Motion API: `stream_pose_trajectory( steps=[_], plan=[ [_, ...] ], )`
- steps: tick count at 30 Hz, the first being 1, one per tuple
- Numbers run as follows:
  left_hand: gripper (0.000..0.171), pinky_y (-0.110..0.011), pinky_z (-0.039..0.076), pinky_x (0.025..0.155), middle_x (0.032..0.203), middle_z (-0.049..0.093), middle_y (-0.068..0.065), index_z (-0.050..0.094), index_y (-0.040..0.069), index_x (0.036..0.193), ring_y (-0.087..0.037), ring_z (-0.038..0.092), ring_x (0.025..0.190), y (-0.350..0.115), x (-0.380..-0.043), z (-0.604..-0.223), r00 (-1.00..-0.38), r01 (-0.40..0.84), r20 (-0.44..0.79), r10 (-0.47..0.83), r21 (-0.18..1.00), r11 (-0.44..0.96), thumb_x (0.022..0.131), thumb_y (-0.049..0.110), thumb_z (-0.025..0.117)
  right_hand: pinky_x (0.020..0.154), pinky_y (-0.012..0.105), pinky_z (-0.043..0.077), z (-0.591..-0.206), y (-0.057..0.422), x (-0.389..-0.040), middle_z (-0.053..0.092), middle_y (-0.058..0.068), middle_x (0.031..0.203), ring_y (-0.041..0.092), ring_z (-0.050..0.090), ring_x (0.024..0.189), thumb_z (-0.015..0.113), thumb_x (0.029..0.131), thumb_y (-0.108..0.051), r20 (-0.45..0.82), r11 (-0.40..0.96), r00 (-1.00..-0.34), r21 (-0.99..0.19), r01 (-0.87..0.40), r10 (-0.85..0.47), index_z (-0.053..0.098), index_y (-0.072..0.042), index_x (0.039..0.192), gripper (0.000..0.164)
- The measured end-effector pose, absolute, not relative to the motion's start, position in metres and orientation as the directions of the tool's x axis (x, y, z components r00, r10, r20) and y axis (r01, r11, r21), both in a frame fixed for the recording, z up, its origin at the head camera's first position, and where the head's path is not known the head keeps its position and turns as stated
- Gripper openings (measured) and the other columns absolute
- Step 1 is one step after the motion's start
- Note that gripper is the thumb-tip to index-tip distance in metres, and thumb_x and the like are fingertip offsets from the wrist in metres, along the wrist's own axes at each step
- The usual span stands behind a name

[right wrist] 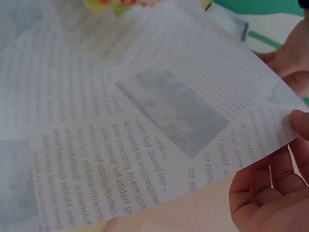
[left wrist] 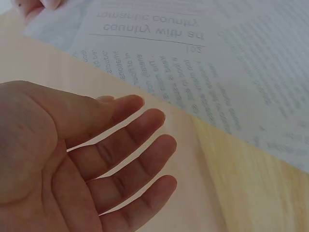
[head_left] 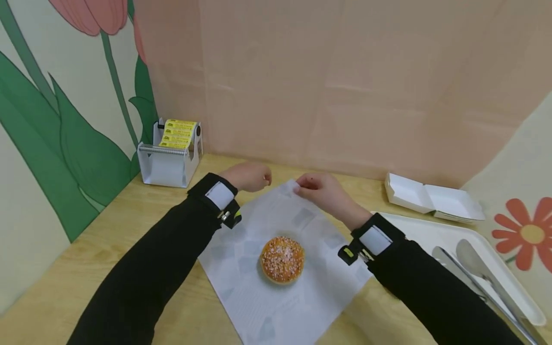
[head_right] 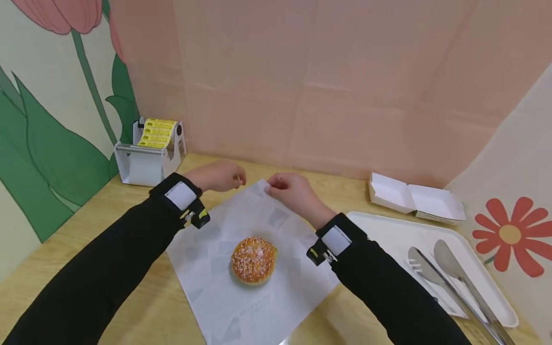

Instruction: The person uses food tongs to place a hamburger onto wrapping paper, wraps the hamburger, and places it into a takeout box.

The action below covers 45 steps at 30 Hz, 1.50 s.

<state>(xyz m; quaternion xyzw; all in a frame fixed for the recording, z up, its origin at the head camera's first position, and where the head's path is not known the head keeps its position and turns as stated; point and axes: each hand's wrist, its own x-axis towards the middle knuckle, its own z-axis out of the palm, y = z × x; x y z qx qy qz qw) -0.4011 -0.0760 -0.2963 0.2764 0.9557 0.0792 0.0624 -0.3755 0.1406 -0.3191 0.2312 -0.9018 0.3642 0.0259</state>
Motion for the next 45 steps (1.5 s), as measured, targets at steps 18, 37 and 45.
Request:
stream_pose_trajectory(
  steps=[18,37,45],
  plan=[
    [0.027,-0.032,0.048,0.085,0.105,0.067,0.000,0.068,0.011,0.114,-0.013,0.059,0.092,-0.065,-0.338,-0.283,-0.712,0.655,-0.135,0.689,0.226,0.721,0.103,0.027,0.050,0.073,0.030,0.051,-0.314,0.141,-0.286,0.067,-0.005,0.090,0.009,0.062,0.084,0.070,0.089,-0.007,0.435,0.489,-0.663,-0.452,-0.746,-0.609,0.071,-0.012,0.091,0.006],
    [0.033,-0.030,0.048,0.085,0.108,0.067,0.000,0.066,0.014,0.119,-0.012,0.060,0.097,-0.056,-0.306,-0.294,-0.671,0.688,-0.224,0.706,0.166,0.707,0.093,0.033,0.067,0.070,0.022,0.049,-0.357,0.138,-0.244,0.063,-0.007,0.087,0.009,0.058,0.079,0.080,0.074,0.001,0.498,0.314,-0.356,-0.170,-0.934,-0.790,0.071,-0.013,0.087,0.021],
    [0.041,-0.030,0.049,0.087,0.116,0.067,0.002,0.066,0.015,0.124,-0.013,0.061,0.103,-0.047,-0.291,-0.305,-0.641,0.736,-0.233,0.732,0.085,0.671,0.086,0.028,0.076,0.076,0.028,0.049,-0.378,0.137,-0.238,0.064,-0.006,0.087,0.011,0.059,0.082,0.082,0.073,-0.005,0.421,0.320,-0.302,-0.031,-0.947,-0.855,0.072,-0.014,0.086,0.018]
  ],
)
